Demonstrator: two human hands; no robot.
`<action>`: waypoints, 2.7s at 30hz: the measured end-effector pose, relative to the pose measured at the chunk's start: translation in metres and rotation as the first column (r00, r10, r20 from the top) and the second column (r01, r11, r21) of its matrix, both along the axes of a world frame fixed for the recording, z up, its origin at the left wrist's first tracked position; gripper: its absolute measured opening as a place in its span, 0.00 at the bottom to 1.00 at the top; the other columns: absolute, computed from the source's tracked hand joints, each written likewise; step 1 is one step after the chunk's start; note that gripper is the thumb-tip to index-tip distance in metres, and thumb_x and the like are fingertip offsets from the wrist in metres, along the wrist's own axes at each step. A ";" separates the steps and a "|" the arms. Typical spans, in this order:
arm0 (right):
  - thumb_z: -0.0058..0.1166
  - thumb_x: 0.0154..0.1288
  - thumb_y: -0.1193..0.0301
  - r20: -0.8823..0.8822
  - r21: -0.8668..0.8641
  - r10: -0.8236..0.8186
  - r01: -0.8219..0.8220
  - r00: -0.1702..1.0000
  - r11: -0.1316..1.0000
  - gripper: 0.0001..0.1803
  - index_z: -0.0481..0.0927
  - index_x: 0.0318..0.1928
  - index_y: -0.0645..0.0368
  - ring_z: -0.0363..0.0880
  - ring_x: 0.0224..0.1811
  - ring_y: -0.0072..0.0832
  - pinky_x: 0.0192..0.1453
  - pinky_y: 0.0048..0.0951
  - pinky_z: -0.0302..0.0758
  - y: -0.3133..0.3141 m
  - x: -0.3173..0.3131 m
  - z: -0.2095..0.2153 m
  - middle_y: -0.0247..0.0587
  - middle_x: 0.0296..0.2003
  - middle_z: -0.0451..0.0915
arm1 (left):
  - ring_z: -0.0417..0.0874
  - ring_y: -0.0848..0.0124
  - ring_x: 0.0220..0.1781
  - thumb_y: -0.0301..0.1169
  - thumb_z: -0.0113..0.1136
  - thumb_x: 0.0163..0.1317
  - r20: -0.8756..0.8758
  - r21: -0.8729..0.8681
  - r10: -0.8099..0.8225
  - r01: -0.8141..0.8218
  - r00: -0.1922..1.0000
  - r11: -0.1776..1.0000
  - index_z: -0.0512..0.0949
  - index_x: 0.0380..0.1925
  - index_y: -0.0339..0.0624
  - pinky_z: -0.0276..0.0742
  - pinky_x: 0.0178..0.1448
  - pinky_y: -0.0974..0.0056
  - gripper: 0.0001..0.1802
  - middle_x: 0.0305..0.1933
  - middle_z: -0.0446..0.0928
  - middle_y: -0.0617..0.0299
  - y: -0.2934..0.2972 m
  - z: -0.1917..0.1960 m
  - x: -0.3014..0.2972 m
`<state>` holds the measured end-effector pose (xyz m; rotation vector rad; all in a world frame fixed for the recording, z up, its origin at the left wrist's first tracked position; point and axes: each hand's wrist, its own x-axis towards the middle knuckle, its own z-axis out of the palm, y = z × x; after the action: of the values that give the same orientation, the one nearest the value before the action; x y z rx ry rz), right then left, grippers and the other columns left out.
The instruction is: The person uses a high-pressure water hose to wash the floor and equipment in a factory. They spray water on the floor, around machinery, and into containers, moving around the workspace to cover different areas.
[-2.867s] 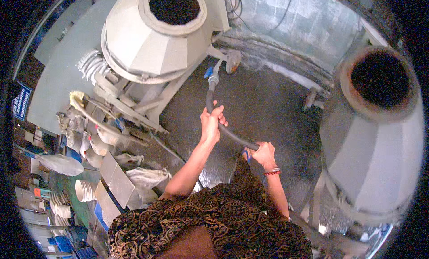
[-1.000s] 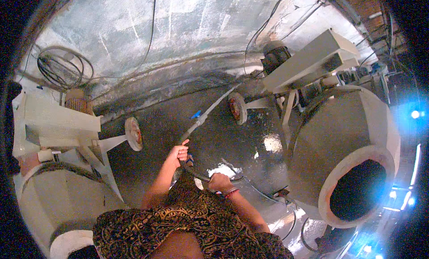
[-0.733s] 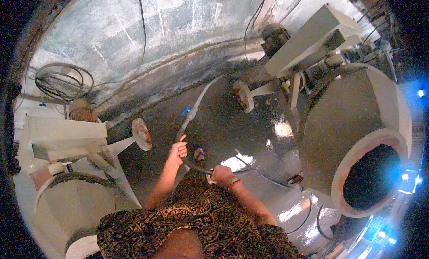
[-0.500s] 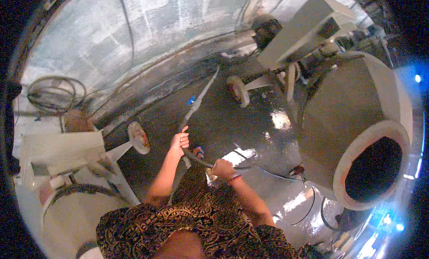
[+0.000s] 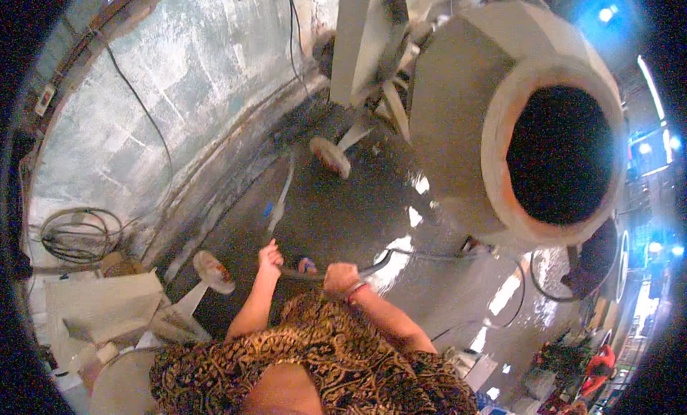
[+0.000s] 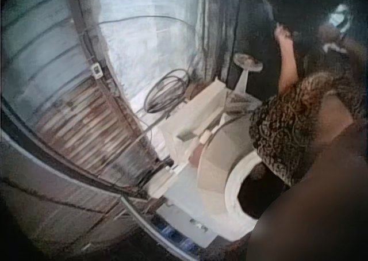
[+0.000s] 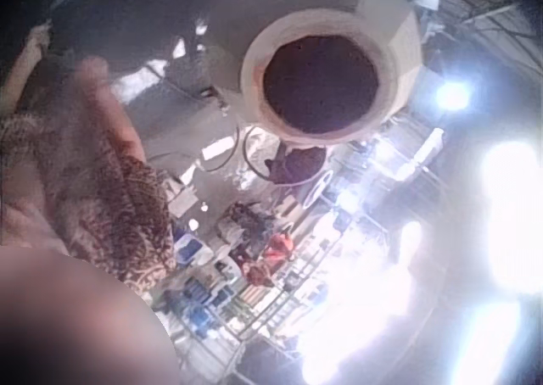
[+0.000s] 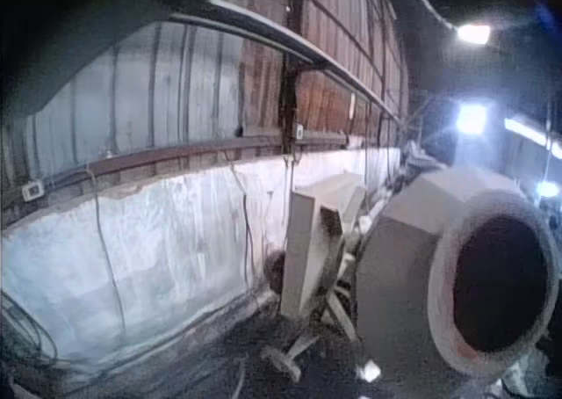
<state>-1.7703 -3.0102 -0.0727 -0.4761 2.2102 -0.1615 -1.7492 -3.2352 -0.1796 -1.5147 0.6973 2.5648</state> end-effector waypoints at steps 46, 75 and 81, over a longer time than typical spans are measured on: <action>0.59 0.47 0.62 0.328 -0.640 -0.933 0.761 0.147 -0.105 0.33 0.70 0.56 0.57 0.76 0.44 0.39 0.50 0.37 0.72 0.396 0.280 -0.051 0.47 0.43 0.78 | 0.60 0.80 0.13 0.22 0.51 0.57 -0.059 -0.389 -0.895 0.836 -0.442 -0.387 0.58 0.42 0.48 0.61 0.15 0.71 0.16 0.19 0.60 0.68 0.626 0.123 0.041; 0.52 0.56 0.78 0.931 -0.300 -0.240 -0.197 -0.276 -0.934 0.10 0.67 0.38 0.60 0.70 0.19 0.24 0.24 0.29 0.74 0.978 0.336 0.025 0.36 0.20 0.69 | 0.79 0.45 0.40 0.33 0.55 0.52 0.102 -0.925 -0.597 0.145 -0.796 -0.351 0.49 0.63 0.50 0.73 0.40 0.50 0.38 0.35 0.76 0.39 1.090 0.146 0.245; 0.52 0.59 0.76 0.927 -0.340 -0.279 -0.247 -0.251 -0.908 0.07 0.67 0.33 0.60 0.66 0.18 0.23 0.18 0.23 0.64 1.137 0.328 0.029 0.35 0.20 0.67 | 0.80 0.60 0.39 0.39 0.63 0.47 0.117 -0.955 -0.622 0.085 -0.774 -0.285 0.71 0.50 0.44 0.73 0.43 0.59 0.28 0.35 0.78 0.51 1.109 0.064 0.225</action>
<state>-1.4420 -1.8736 -0.0435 -1.0283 -0.5323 2.1305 -1.5240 -2.1266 -0.1159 1.2916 1.6604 0.9595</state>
